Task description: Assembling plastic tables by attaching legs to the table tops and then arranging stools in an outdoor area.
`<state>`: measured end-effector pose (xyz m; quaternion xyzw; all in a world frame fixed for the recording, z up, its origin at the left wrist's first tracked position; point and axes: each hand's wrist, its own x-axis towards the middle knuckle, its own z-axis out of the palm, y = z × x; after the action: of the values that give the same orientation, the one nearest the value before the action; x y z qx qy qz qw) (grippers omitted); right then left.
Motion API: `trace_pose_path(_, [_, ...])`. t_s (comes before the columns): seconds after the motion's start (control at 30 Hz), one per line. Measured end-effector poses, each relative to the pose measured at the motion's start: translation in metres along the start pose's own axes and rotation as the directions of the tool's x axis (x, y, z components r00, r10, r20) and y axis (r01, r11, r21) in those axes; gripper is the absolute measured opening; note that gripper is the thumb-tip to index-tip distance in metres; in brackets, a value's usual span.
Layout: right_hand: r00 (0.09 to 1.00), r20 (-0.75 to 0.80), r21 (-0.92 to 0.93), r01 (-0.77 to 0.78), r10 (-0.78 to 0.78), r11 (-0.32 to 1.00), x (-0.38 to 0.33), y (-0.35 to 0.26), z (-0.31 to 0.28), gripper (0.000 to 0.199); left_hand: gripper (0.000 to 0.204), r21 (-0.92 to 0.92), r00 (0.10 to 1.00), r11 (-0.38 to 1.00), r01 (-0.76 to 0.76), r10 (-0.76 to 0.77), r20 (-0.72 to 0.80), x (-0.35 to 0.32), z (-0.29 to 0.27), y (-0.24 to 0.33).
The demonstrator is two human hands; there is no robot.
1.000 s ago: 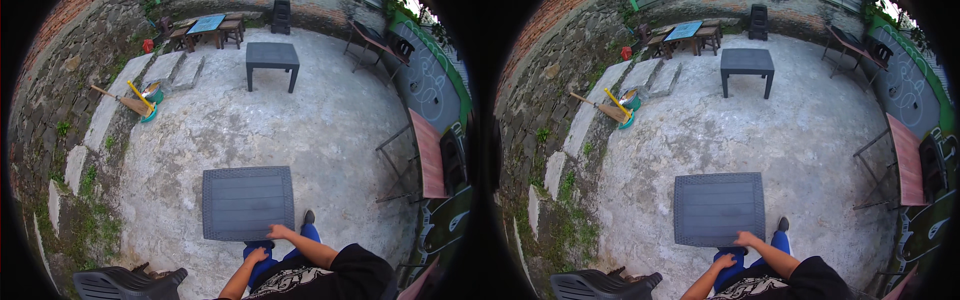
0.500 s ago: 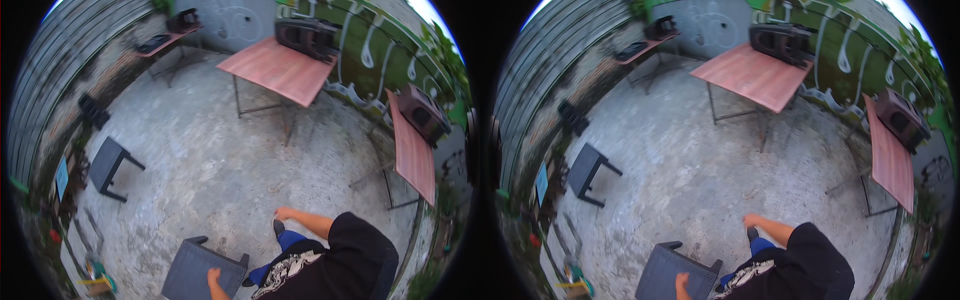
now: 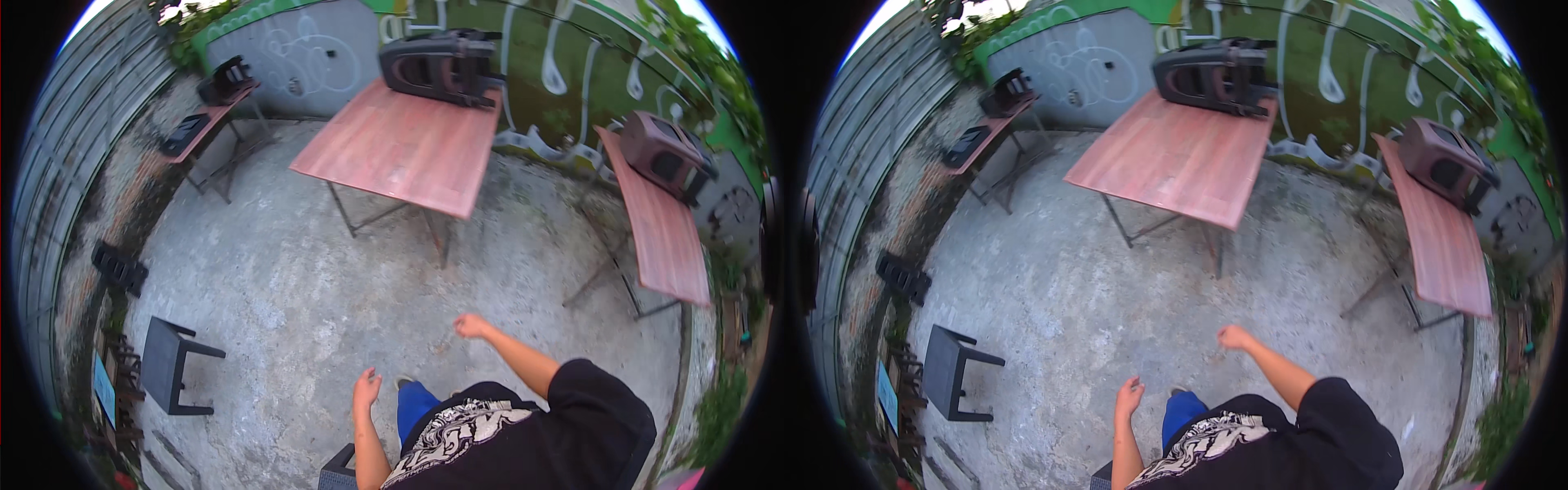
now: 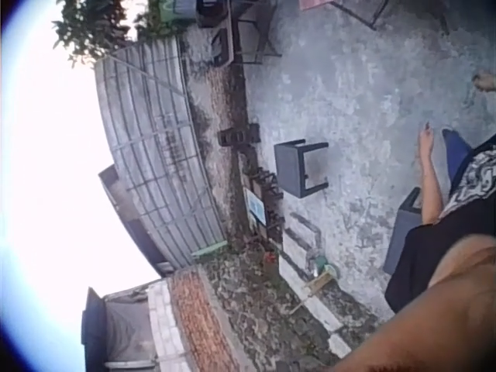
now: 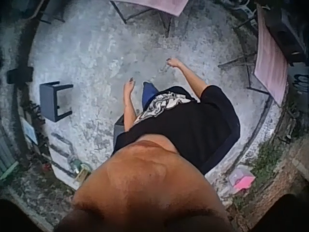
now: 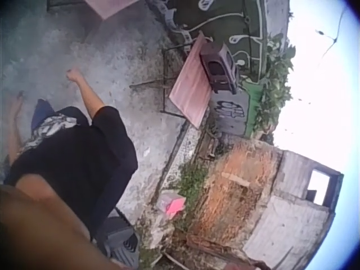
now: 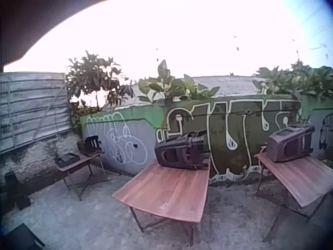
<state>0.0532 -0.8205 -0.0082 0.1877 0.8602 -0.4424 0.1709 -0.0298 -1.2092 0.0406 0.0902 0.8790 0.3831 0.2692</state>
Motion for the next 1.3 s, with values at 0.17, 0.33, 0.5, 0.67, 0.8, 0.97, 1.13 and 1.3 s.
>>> trace_pose_path(0.17, [0.88, 0.473, -0.04, -0.02, 0.037, 0.999, 0.106, -0.115, 0.035, 0.044, 0.05, 0.212, 0.987, 0.972, 0.105, -0.129, 0.099, 0.089, -0.059, -0.084])
trace_pose_path(0.33, [0.911, 0.399, -0.216, 0.202, -0.102, 0.955, 0.26, -0.177, 0.045, 0.046, 0.05, 0.2, 0.971, 0.953, 0.229, -0.238, 0.024, 0.196, -0.183, -0.114])
trace_pose_path(0.5, [0.928, 0.371, -0.057, 0.005, 0.016, 0.998, 0.368, -0.289, -0.023, 0.042, 0.047, 0.198, 0.983, 0.963, 0.185, -0.178, -0.052, 0.334, -0.298, -0.085])
trace_pose_path(0.67, [0.95, 0.308, 0.319, -0.148, 0.045, 0.936, 0.517, -0.386, -0.067, 0.041, 0.047, 0.168, 0.981, 0.969, 0.179, -0.163, -0.108, 0.507, -0.382, -0.055])
trace_pose_path(0.8, [0.939, 0.337, 0.325, -0.042, -0.074, 0.945, 0.668, -0.476, -0.081, 0.039, 0.048, 0.15, 0.976, 0.966, 0.212, -0.201, -0.089, 0.628, -0.425, -0.054])
trace_pose_path(0.97, [0.898, 0.327, 0.246, 0.22, -0.295, 0.944, 0.836, -0.621, -0.09, 0.029, 0.051, 0.009, 0.955, 0.956, 0.293, -0.292, -0.061, 0.72, -0.487, -0.06])
trace_pose_path(1.13, [0.866, 0.365, 0.213, 0.281, -0.342, 0.936, 0.962, -0.788, -0.079, 0.028, 0.049, -0.203, 0.846, 0.843, 0.498, -0.524, -0.102, 0.784, -0.565, -0.119])
trace_pose_path(1.3, [0.908, 0.193, 0.163, 0.345, -0.373, 0.924, 1.107, -0.864, -0.03, 0.026, 0.049, -0.113, 0.844, 0.854, 0.508, -0.52, -0.134, 0.879, -0.668, -0.174])
